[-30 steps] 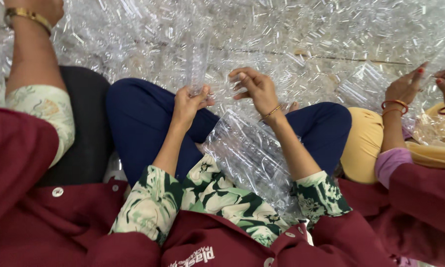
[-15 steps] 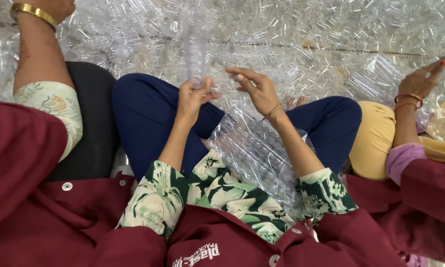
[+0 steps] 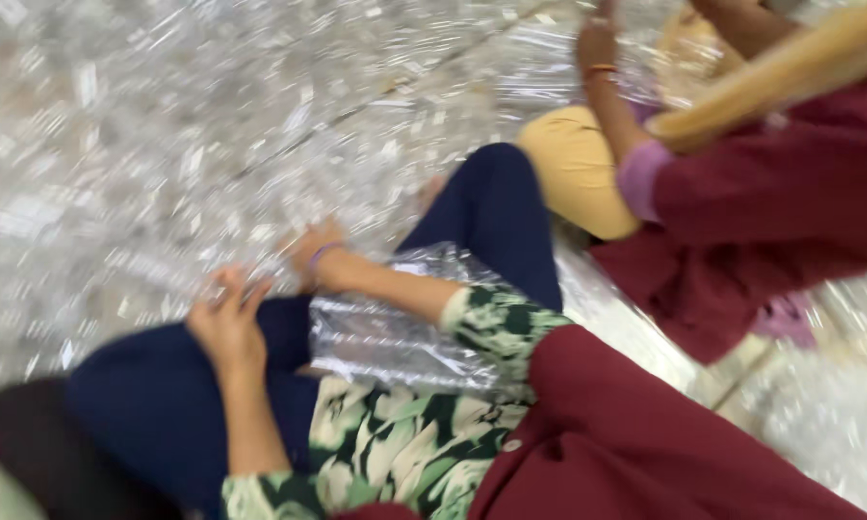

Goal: The person sits on the floor among piles of clear plastic cups, counts cups one at a time, and slides stacks of cups into clear plastic bags, gathering filled bags of cups beside them.

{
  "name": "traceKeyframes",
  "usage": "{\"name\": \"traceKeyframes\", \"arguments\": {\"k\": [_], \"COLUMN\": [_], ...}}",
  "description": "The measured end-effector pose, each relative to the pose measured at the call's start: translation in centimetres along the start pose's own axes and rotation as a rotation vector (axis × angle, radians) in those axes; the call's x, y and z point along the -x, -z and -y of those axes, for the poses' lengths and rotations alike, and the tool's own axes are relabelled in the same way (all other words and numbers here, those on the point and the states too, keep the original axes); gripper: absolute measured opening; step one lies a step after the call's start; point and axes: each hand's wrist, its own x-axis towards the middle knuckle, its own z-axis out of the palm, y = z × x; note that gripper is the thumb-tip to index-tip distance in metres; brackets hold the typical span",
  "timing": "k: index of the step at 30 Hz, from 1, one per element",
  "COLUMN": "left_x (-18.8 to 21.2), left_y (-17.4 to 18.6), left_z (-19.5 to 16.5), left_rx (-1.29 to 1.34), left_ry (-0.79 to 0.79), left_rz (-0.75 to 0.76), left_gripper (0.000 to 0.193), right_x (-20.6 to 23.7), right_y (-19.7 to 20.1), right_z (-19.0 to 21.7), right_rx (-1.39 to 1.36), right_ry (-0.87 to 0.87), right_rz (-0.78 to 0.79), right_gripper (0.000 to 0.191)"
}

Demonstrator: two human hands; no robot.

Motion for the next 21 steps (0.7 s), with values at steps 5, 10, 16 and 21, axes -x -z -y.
{"name": "traceKeyframes", "arguments": {"k": [5, 10, 16, 21], "left_x": [-0.1, -0.3, -0.5, -0.9], "left_y": [0.6, 0.6, 0.0, -0.6], "left_z": [0.0, 0.2, 0.5, 0.7], "left_rx": [0.003, -0.001, -0.023, -0.058], "left_ry": [0.006, -0.002, 0.01, 0.04], "left_rz": [-0.009, 0.005, -0.03, -0.022], "left_gripper": [0.011, 0.012, 0.015, 0.02], "right_x": [0.6, 0.2, 0.9, 1.9], "right_y": [0.8, 1.8, 3.6, 3.5], "right_z": [0.6, -2.9, -5.6, -4.0], "right_rx": [-0.178, -0.817, -1.347, -1.174], "right_ry": [-0.062, 0.048, 0.029, 0.032], "right_rz": [-0.027, -0.581, -0.501, -0.43], "right_gripper": [0.089, 0.047, 0.034, 0.04]}}
